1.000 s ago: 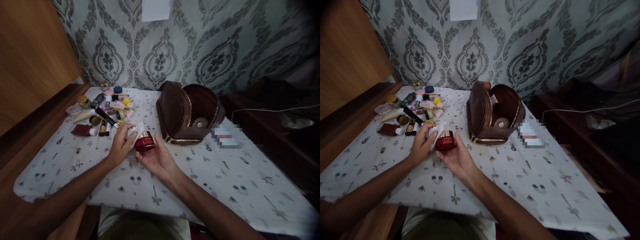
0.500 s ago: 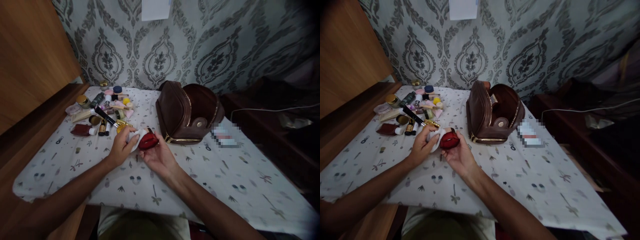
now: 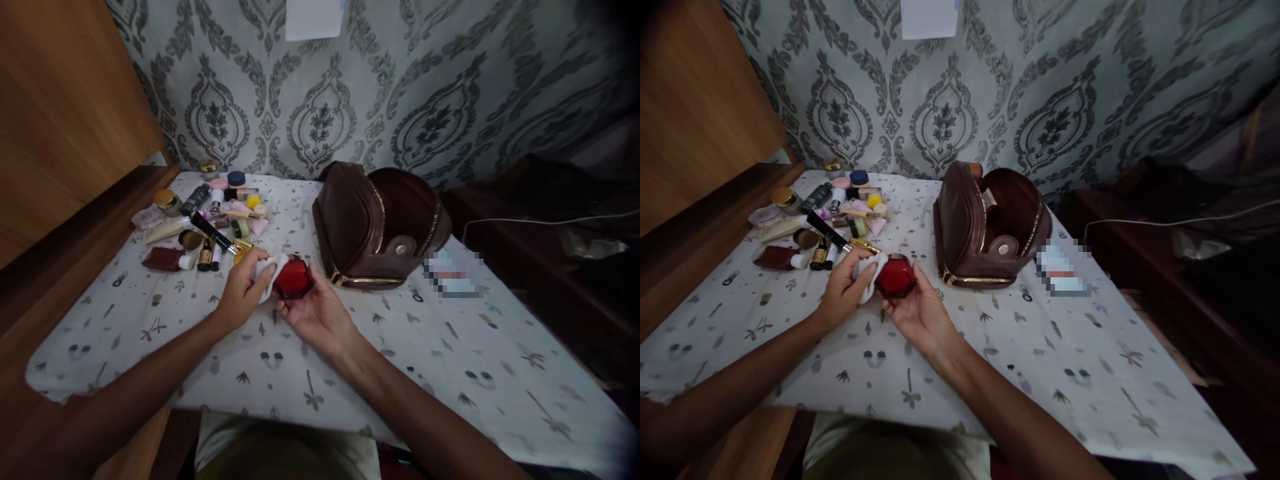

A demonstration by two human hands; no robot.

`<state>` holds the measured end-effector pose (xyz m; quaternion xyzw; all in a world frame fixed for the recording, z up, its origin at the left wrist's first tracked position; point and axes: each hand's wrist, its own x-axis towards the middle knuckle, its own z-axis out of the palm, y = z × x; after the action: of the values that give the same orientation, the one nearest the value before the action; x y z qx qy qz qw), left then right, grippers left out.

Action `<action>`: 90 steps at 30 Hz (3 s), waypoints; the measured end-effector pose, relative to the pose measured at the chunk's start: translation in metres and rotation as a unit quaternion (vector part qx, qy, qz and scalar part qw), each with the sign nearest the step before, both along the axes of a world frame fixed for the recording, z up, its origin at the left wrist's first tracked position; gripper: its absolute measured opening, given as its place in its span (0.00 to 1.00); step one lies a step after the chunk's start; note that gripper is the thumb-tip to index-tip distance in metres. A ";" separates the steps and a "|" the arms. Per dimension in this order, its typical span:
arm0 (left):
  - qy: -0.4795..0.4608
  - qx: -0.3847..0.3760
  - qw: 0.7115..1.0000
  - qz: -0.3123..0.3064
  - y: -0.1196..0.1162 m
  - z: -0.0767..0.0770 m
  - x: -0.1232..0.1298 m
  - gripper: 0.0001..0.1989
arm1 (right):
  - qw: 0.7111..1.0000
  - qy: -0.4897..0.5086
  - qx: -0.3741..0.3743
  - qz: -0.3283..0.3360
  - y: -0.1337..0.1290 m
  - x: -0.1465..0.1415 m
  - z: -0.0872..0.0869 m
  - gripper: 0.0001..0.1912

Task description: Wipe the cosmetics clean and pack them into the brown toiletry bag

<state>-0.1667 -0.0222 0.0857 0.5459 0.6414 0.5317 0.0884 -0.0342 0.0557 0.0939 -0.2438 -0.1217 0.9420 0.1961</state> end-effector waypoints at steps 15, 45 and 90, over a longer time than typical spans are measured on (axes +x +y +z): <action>-0.036 -0.014 0.998 -0.043 0.000 0.003 0.001 0.08 | 0.998 0.048 -0.001 -0.039 0.009 0.002 -0.006 0.16; 0.122 0.042 0.991 -0.028 -0.003 0.004 0.005 0.03 | 0.990 0.005 0.104 -0.099 0.005 -0.001 -0.007 0.15; -0.156 -0.001 0.987 0.023 0.009 -0.009 -0.014 0.05 | 0.982 -0.001 0.190 -0.007 -0.004 0.001 -0.010 0.22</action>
<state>-0.1811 -0.0130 0.0769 0.4416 0.6324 0.6117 0.1758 -0.0331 0.0517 0.0836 -0.2040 -0.2973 0.8999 0.2452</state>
